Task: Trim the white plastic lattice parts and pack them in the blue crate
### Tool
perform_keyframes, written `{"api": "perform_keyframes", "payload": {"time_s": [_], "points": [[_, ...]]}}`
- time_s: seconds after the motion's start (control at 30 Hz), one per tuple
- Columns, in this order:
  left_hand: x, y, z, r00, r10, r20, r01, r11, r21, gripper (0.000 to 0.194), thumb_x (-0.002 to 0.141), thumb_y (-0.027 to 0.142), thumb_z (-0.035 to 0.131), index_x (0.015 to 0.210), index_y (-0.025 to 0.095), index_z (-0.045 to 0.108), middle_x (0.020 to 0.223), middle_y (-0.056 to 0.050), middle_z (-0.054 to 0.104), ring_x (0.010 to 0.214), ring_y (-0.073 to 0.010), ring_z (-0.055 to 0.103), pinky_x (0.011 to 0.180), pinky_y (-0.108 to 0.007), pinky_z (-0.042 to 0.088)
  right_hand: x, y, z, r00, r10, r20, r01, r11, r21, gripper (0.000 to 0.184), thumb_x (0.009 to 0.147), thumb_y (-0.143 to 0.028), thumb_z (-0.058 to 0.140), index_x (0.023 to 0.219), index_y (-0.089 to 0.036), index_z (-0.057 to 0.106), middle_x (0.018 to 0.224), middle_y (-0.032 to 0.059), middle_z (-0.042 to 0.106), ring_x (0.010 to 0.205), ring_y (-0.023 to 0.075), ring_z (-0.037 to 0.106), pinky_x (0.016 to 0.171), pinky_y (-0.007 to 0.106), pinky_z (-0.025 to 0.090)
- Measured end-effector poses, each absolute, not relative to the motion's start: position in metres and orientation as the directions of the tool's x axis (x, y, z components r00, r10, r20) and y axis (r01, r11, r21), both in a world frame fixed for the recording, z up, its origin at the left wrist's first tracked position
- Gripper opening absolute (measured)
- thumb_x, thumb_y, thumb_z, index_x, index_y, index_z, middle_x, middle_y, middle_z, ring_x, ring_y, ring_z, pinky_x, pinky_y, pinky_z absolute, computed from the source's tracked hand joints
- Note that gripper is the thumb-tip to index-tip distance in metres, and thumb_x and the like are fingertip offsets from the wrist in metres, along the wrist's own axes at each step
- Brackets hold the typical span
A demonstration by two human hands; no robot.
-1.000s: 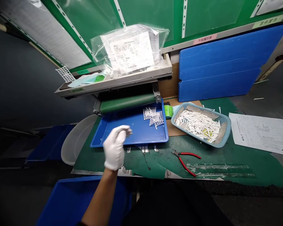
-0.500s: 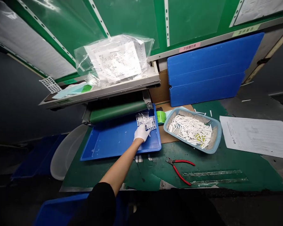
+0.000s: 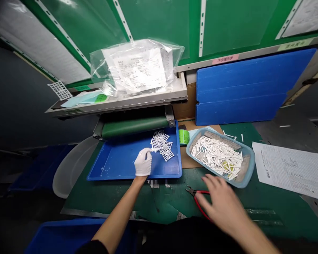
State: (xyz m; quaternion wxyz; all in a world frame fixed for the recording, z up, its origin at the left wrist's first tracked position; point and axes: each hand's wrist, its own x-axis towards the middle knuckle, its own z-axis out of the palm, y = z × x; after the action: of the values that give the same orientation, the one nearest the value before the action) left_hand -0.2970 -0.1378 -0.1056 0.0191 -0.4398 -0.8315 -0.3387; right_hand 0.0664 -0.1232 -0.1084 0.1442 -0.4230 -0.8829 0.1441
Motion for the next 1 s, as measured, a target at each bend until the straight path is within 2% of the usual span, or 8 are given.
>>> {"api": "perform_keyframes", "payload": {"time_s": [0.1, 0.17, 0.23, 0.33, 0.5, 0.57, 0.67, 1.0], "points": [[-0.286, -0.166, -0.089, -0.607, 0.650, 0.457, 0.753, 0.288, 0.591, 0.025, 0.094, 0.019, 0.041, 0.097, 0.016, 0.066, 0.108, -0.011, 0.069, 0.108, -0.0187, 0.063, 0.103, -0.036, 0.047, 0.063, -0.152, -0.154, -0.627, 0.761, 0.168, 0.745, 0.648, -0.156, 0.077, 0.085, -0.073, 0.048, 0.142, -0.021, 0.046, 0.144, 0.0195, 0.046, 0.124, 0.0519, 0.044, 0.081, 0.072, 0.047], [-0.274, -0.182, -0.076, -0.584, 0.604, 0.543, 0.742, 0.124, 0.659, 0.018, 0.093, 0.019, 0.046, 0.094, 0.017, 0.065, 0.104, -0.009, 0.068, 0.104, -0.0192, 0.064, 0.099, -0.037, 0.049, 0.068, -0.166, -0.179, -0.627, 0.758, 0.178, 0.750, 0.650, -0.125, 0.065, 0.090, -0.063, 0.046, 0.137, -0.018, 0.049, 0.135, 0.0210, 0.053, 0.119, 0.0486, 0.048, 0.082, 0.069, 0.047], [-0.261, -0.197, -0.061, -0.579, 0.591, 0.562, 0.649, -0.084, 0.756, 0.012, 0.091, 0.017, 0.052, 0.092, 0.018, 0.064, 0.101, -0.007, 0.066, 0.100, -0.0194, 0.064, 0.093, -0.038, 0.051, 0.075, -0.168, -0.192, -0.621, 0.765, 0.171, 0.741, 0.644, -0.191, 0.046, 0.094, -0.048, 0.044, 0.127, -0.017, 0.056, 0.116, 0.0190, 0.060, 0.104, 0.0401, 0.057, 0.080, 0.059, 0.051], [-0.239, -0.217, -0.039, -0.607, 0.676, 0.417, 0.349, -0.245, 0.905, 0.007, 0.089, 0.015, 0.056, 0.088, 0.018, 0.063, 0.098, -0.006, 0.063, 0.094, -0.0184, 0.062, 0.085, -0.034, 0.052, 0.084, -0.157, -0.179, -0.579, 0.792, 0.196, 0.742, 0.611, -0.276, 0.035, 0.096, -0.040, 0.041, 0.113, -0.015, 0.058, 0.099, 0.0153, 0.060, 0.087, 0.0321, 0.059, 0.072, 0.050, 0.053], [-0.210, -0.247, -0.009, -0.548, 0.805, 0.228, -0.014, -0.281, 0.960, 0.006, 0.087, 0.017, 0.063, 0.081, 0.017, 0.063, 0.092, -0.005, 0.062, 0.081, -0.0166, 0.060, 0.072, -0.029, 0.052, 0.068, -0.163, -0.094, -0.523, 0.833, 0.180, 0.640, 0.523, -0.563, 0.038, 0.100, -0.042, 0.036, 0.131, -0.025, 0.047, 0.124, 0.0098, 0.054, 0.112, 0.0259, 0.055, 0.084, 0.040, 0.054], [-0.204, -0.255, -0.001, -0.523, 0.817, 0.244, -0.027, -0.302, 0.953, 0.007, 0.086, 0.016, 0.063, 0.079, 0.017, 0.064, 0.091, -0.006, 0.062, 0.081, -0.0174, 0.061, 0.073, -0.030, 0.052, 0.051, -0.179, -0.058, -0.577, 0.799, 0.167, 0.566, 0.540, -0.623, 0.042, 0.099, -0.044, 0.037, 0.139, -0.030, 0.042, 0.134, 0.0081, 0.048, 0.120, 0.0262, 0.051, 0.089, 0.041, 0.052], [-0.202, -0.264, 0.005, -0.479, 0.829, 0.290, 0.023, -0.318, 0.948, 0.008, 0.085, 0.014, 0.063, 0.078, 0.017, 0.066, 0.094, -0.007, 0.063, 0.084, -0.0192, 0.062, 0.070, -0.029, 0.053, 0.027, -0.198, -0.025, -0.659, 0.718, 0.224, 0.515, 0.647, -0.562, 0.049, 0.097, -0.045, 0.044, 0.143, -0.029, 0.039, 0.136, 0.0095, 0.045, 0.123, 0.0285, 0.047, 0.096, 0.046, 0.049], [-0.206, -0.286, 0.012, -0.470, 0.799, 0.375, 0.156, -0.343, 0.926, 0.009, 0.086, 0.014, 0.064, 0.078, 0.017, 0.066, 0.098, -0.009, 0.064, 0.085, -0.0212, 0.063, 0.072, -0.032, 0.054, 0.016, -0.199, -0.012, -0.737, 0.602, 0.307, 0.374, 0.741, -0.558, 0.050, 0.095, -0.040, 0.046, 0.143, -0.028, 0.040, 0.133, 0.0101, 0.045, 0.123, 0.0287, 0.046, 0.094, 0.044, 0.049]]}}
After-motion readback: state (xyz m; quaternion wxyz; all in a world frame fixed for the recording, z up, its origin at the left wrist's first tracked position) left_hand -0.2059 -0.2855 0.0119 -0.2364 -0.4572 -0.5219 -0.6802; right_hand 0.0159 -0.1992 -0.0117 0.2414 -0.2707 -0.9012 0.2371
